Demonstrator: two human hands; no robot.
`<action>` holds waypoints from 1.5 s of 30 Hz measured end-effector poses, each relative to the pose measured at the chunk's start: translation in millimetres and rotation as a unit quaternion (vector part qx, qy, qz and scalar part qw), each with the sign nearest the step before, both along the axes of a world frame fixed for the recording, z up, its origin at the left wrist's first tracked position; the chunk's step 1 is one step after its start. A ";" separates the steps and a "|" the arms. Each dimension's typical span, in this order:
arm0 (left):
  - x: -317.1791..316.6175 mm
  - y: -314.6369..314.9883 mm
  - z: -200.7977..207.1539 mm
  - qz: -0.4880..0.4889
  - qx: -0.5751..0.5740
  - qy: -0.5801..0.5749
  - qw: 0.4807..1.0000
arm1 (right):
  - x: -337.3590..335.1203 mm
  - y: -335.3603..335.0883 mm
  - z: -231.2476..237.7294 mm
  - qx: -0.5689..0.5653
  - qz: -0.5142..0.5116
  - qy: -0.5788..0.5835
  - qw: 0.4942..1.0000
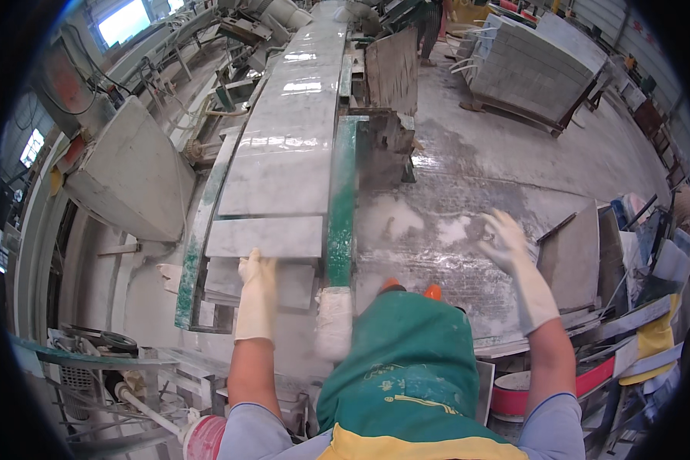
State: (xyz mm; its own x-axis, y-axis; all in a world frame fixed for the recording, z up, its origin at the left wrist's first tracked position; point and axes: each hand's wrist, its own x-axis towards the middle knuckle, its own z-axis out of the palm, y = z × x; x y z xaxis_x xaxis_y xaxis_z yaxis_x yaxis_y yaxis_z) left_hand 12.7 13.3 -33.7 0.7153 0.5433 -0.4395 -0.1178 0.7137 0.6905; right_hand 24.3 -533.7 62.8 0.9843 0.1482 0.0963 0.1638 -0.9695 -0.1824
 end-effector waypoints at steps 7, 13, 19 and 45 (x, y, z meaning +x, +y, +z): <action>1.0 1.1 -7.0 -0.032 0.004 -0.028 0.999 | -148.9 -193.6 -34.8 0.201 -0.336 -0.033 0.919; 8.5 -4.0 -5.1 -0.006 0.009 -0.006 1.000 | -233.3 -236.7 -61.9 0.128 -0.451 -0.019 0.883; 20.3 -1.5 -7.3 -0.004 0.017 0.012 1.000 | -241.1 -203.6 -72.2 0.170 -0.457 0.000 0.873; 43.0 11.4 -16.0 0.024 0.038 0.037 0.998 | -221.2 -149.1 -28.4 0.211 -0.399 0.004 0.893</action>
State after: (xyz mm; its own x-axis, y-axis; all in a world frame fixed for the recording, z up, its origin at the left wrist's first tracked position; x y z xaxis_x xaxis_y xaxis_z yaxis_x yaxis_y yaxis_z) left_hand 55.7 24.6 -49.7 0.6553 0.6094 -0.4464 -0.0975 0.6543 0.7499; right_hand -196.9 -682.8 34.4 0.7617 -0.6473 -0.0286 -0.5501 -0.6228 -0.5563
